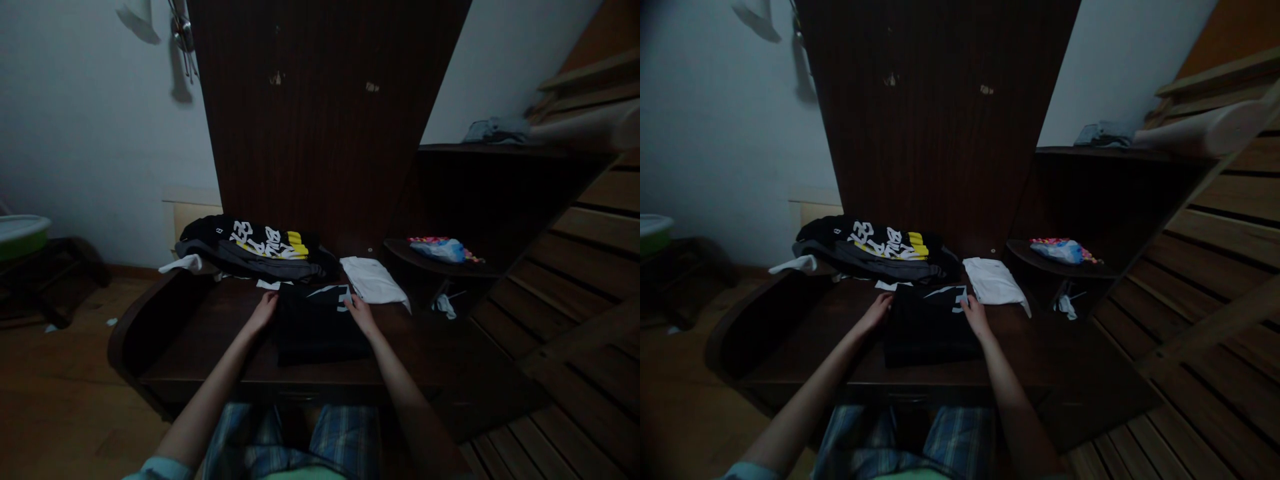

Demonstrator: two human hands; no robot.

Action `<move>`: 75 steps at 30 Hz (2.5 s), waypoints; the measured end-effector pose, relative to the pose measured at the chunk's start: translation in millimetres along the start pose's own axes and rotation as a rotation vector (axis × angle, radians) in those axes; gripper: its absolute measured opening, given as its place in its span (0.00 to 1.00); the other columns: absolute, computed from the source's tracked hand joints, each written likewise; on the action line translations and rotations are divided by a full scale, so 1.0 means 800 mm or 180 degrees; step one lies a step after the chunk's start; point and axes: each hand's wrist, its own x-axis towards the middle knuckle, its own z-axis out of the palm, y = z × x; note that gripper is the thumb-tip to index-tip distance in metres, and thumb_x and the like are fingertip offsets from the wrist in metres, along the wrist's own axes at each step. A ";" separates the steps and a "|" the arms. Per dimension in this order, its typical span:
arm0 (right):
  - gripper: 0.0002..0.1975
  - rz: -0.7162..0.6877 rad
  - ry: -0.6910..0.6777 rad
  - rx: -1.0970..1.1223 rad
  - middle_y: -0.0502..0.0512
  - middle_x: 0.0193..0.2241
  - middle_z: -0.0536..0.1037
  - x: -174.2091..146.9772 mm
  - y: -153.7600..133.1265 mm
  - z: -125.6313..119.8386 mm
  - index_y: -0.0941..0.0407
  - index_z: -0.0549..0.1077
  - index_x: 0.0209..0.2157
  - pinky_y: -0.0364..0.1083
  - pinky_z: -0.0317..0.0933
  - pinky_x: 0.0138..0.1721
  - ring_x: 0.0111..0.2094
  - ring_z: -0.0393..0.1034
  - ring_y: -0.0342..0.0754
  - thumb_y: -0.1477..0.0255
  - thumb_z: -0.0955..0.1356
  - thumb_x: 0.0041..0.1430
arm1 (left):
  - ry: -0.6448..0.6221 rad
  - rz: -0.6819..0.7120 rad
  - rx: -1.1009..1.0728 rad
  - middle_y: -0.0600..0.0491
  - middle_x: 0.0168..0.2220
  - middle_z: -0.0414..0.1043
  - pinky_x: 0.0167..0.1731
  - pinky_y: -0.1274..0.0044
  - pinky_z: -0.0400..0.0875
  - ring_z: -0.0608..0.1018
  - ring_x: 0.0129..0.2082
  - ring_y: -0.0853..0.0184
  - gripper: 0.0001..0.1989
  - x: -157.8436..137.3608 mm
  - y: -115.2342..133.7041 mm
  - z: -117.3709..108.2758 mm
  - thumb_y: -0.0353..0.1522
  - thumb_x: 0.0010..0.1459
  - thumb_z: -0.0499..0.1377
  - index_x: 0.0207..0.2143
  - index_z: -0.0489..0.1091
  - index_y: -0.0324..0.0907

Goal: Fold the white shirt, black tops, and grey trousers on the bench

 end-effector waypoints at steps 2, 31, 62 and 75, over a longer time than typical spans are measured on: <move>0.10 0.0022 0.0023 -0.0016 0.52 0.22 0.71 0.000 -0.001 0.001 0.53 0.65 0.22 0.47 0.59 0.33 0.29 0.67 0.50 0.61 0.60 0.45 | -0.0364 -0.0255 -0.0184 0.58 0.21 0.67 0.22 0.79 0.64 0.70 0.18 0.71 0.21 -0.028 -0.006 -0.011 0.36 0.53 0.49 0.49 0.57 0.41; 0.12 0.1132 -0.0780 0.1279 0.51 0.24 0.75 -0.110 -0.022 -0.073 0.56 0.70 0.28 0.47 0.61 0.33 0.28 0.69 0.48 0.69 0.68 0.36 | -0.1209 0.0977 0.1178 0.45 0.55 0.59 0.55 0.66 0.53 0.60 0.55 0.59 0.22 -0.129 -0.007 -0.036 0.30 0.46 0.54 0.47 0.66 0.38; 0.20 0.0859 -0.1395 0.1077 0.52 0.22 0.75 -0.091 -0.035 -0.064 0.60 0.73 0.22 0.49 0.61 0.35 0.28 0.66 0.48 0.55 0.65 0.45 | -0.1373 0.1215 0.0720 0.49 0.49 0.66 0.53 0.71 0.54 0.65 0.50 0.62 0.18 -0.137 0.015 -0.031 0.30 0.54 0.45 0.42 0.70 0.40; 0.12 0.0576 -0.1641 0.1048 0.52 0.29 0.77 -0.100 -0.052 -0.067 0.59 0.75 0.28 0.50 0.60 0.41 0.33 0.68 0.50 0.67 0.71 0.38 | -0.1885 0.1385 0.0581 0.52 0.45 0.70 0.54 0.71 0.53 0.66 0.49 0.62 0.10 -0.133 0.021 -0.046 0.29 0.47 0.54 0.30 0.74 0.43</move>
